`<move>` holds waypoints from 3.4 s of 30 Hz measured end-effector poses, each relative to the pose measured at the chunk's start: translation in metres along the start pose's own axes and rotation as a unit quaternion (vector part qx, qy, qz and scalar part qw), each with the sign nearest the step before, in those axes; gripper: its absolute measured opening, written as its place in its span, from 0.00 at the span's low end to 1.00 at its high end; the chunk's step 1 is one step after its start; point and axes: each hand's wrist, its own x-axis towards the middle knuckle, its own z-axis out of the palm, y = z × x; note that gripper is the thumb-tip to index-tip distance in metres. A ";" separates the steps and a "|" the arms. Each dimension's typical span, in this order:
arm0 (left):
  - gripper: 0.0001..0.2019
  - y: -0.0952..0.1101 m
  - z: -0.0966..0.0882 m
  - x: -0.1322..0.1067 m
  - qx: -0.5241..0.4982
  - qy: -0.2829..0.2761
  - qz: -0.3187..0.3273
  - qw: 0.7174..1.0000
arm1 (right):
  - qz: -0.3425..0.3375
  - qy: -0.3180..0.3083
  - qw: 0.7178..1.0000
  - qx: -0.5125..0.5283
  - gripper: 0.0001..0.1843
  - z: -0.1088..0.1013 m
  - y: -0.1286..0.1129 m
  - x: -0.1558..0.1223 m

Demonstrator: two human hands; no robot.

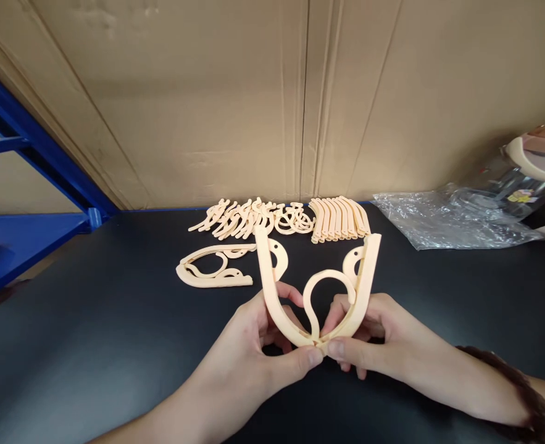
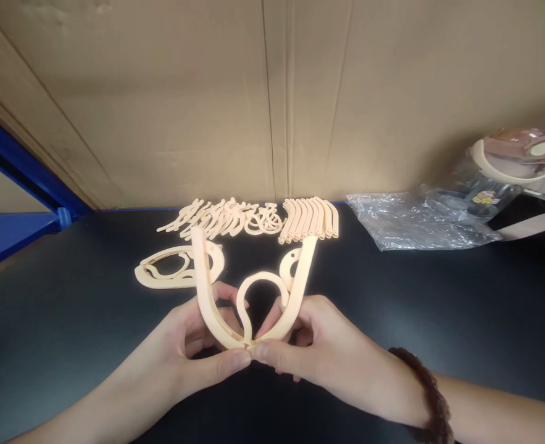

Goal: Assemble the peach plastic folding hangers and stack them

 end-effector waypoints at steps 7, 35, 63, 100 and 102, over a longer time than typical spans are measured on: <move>0.20 0.006 -0.007 0.001 0.015 -0.045 -0.007 0.999 | -0.102 0.111 0.988 0.011 0.20 -0.017 0.002 0.008; 0.10 0.012 -0.023 0.007 -0.055 0.010 0.067 0.996 | -0.127 0.095 0.986 -0.058 0.18 -0.016 -0.006 0.001; 0.17 0.010 -0.005 -0.003 0.140 0.142 0.145 0.969 | -0.016 0.010 0.997 0.077 0.14 -0.007 -0.003 0.004; 0.36 -0.002 -0.016 -0.001 0.545 0.137 0.308 0.767 | -0.045 0.009 0.998 0.045 0.14 -0.007 0.001 0.004; 0.36 0.012 -0.036 0.003 0.566 0.119 0.297 0.760 | -0.039 0.032 0.999 0.011 0.15 -0.013 -0.005 0.003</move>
